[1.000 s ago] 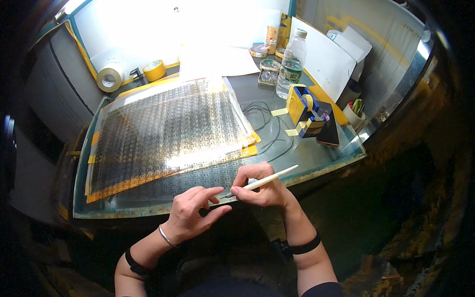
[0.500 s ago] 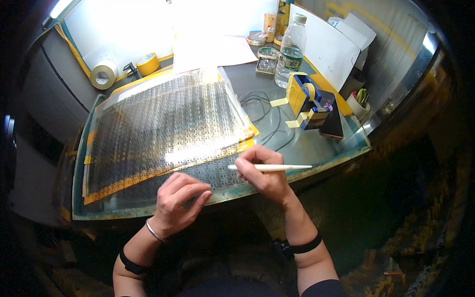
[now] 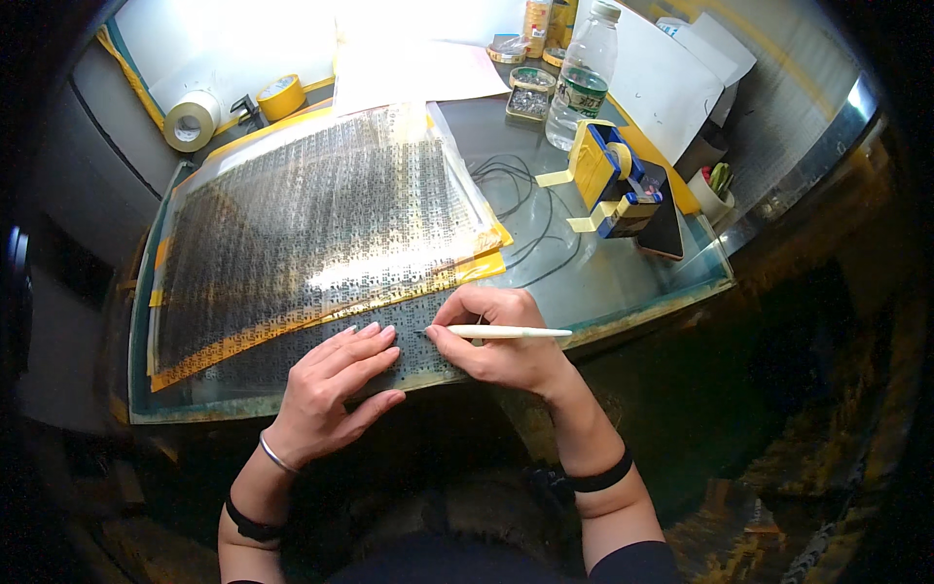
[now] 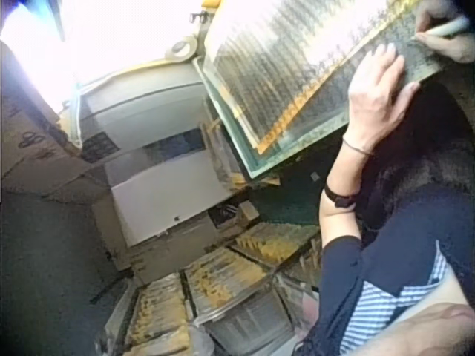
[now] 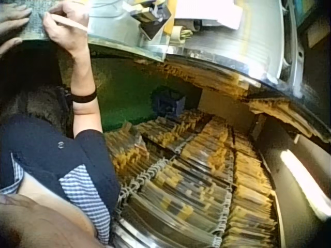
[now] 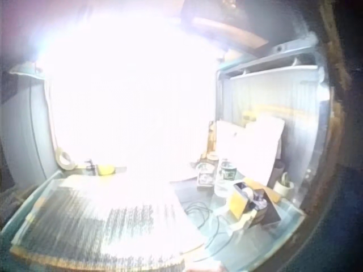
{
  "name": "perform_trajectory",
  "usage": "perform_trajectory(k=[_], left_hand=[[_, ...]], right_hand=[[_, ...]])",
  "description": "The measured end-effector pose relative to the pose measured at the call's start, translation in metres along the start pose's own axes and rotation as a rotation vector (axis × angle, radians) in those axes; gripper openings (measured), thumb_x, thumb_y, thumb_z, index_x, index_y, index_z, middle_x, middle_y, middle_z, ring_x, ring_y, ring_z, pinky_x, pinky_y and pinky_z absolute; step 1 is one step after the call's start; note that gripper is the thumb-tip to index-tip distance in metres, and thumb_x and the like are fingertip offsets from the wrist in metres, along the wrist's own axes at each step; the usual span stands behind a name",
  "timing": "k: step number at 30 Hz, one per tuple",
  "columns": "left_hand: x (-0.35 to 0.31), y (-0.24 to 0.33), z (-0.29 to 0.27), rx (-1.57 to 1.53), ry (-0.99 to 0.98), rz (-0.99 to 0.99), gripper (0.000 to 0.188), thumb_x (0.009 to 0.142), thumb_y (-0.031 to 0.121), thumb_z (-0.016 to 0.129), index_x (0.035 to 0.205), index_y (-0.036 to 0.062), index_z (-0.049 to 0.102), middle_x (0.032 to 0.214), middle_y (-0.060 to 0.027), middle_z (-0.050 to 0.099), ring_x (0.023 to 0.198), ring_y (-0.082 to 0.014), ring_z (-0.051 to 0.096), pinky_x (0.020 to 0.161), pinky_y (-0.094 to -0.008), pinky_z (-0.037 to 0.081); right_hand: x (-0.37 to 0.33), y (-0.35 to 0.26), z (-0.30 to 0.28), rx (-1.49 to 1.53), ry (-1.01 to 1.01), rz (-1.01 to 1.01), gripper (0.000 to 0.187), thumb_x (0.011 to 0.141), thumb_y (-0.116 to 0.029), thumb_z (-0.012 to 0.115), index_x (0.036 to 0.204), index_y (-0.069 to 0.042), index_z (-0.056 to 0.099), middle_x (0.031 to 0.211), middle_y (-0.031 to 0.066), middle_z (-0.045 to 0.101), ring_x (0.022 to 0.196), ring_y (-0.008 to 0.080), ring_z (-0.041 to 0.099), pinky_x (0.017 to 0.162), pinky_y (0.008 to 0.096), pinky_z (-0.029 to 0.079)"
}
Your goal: Measuring and inspecting a large grid-patterned sheet on a light table using a marking pen and ruler.
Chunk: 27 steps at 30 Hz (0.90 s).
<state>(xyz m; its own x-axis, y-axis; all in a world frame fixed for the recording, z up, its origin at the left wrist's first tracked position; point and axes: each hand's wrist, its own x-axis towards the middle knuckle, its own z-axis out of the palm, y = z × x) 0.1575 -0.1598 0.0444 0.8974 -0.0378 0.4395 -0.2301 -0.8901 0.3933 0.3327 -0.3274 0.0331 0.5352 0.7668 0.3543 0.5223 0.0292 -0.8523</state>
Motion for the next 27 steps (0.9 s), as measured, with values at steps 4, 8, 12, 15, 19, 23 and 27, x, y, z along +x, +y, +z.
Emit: perform_trajectory(k=[4,8,12,15,19,23,27], left_hand=[[-0.0009,-0.001,0.0013,0.009,0.01,0.003,0.036,0.081,0.021,0.076,0.111,0.0033,0.068,0.119,-0.0124,0.066,0.115,-0.0288,0.062,0.102,-0.042,0.048],[-0.0005,-0.0007,0.0013,0.019,0.015,0.006,0.036,0.081,0.021,0.077,0.111,0.0035,0.068,0.119,-0.0122,0.066,0.115,-0.0285,0.062,0.101,-0.042,0.048],[0.0003,0.0,0.0016,0.017,0.023,0.01,0.036,0.081,0.021,0.077,0.111,0.0034,0.068,0.119,-0.0123,0.066,0.114,-0.0285,0.062,0.101,-0.0417,0.048],[-0.0003,-0.0005,0.0023,0.02,0.025,0.007,0.036,0.08,0.021,0.077,0.11,0.0033,0.068,0.118,-0.0123,0.066,0.114,-0.0286,0.063,0.101,-0.0416,0.049],[-0.0005,-0.0003,0.0024,0.021,0.03,0.005,0.036,0.08,0.021,0.077,0.11,0.0032,0.068,0.118,-0.0123,0.066,0.114,-0.0285,0.063,0.101,-0.0415,0.049],[0.0003,0.0004,0.0019,0.023,0.031,0.005,0.036,0.08,0.021,0.078,0.11,0.0033,0.069,0.118,-0.0122,0.066,0.114,-0.0285,0.063,0.101,-0.0413,0.049],[0.0009,0.0013,0.0016,0.024,0.034,0.006,0.036,0.08,0.021,0.078,0.11,0.0033,0.069,0.118,-0.0121,0.067,0.114,-0.0285,0.063,0.101,-0.0411,0.049]], right_hand=[[0.0012,0.0017,0.0,-0.03,0.007,0.018,0.009,0.08,-0.006,0.076,0.082,0.0,0.07,0.073,0.0068,0.069,0.067,0.0091,0.064,0.06,0.0238,0.05],[0.0015,-0.0008,-0.0015,-0.056,-0.024,-0.042,0.009,0.079,-0.007,0.075,0.081,0.0,0.07,0.072,0.0089,0.069,0.065,0.0131,0.066,0.059,0.0261,0.05],[0.0009,-0.0029,-0.0027,-0.046,-0.043,-0.028,0.01,0.078,-0.01,0.074,0.08,-0.001,0.07,0.072,0.0122,0.069,0.064,0.02,0.068,0.058,0.0298,0.051],[0.0016,-0.0005,-0.0004,-0.037,-0.018,-0.027,0.01,0.078,-0.011,0.074,0.08,-0.001,0.07,0.072,0.0117,0.069,0.063,0.0191,0.068,0.058,0.0289,0.051],[0.0007,-0.003,-0.0022,-0.022,-0.051,0.044,0.012,0.077,-0.012,0.075,0.079,-0.001,0.07,0.07,0.0107,0.067,0.062,0.0175,0.066,0.057,0.028,0.05],[0.0009,-0.0017,-0.0023,-0.041,-0.043,0.012,0.012,0.077,-0.012,0.075,0.079,-0.001,0.07,0.069,0.0095,0.066,0.061,0.0155,0.065,0.056,0.0279,0.049],[0.0003,-0.0028,-0.0038,-0.034,-0.056,0.023,0.012,0.077,-0.012,0.075,0.079,-0.001,0.07,0.069,0.0089,0.066,0.061,0.0145,0.064,0.056,0.0281,0.049]])
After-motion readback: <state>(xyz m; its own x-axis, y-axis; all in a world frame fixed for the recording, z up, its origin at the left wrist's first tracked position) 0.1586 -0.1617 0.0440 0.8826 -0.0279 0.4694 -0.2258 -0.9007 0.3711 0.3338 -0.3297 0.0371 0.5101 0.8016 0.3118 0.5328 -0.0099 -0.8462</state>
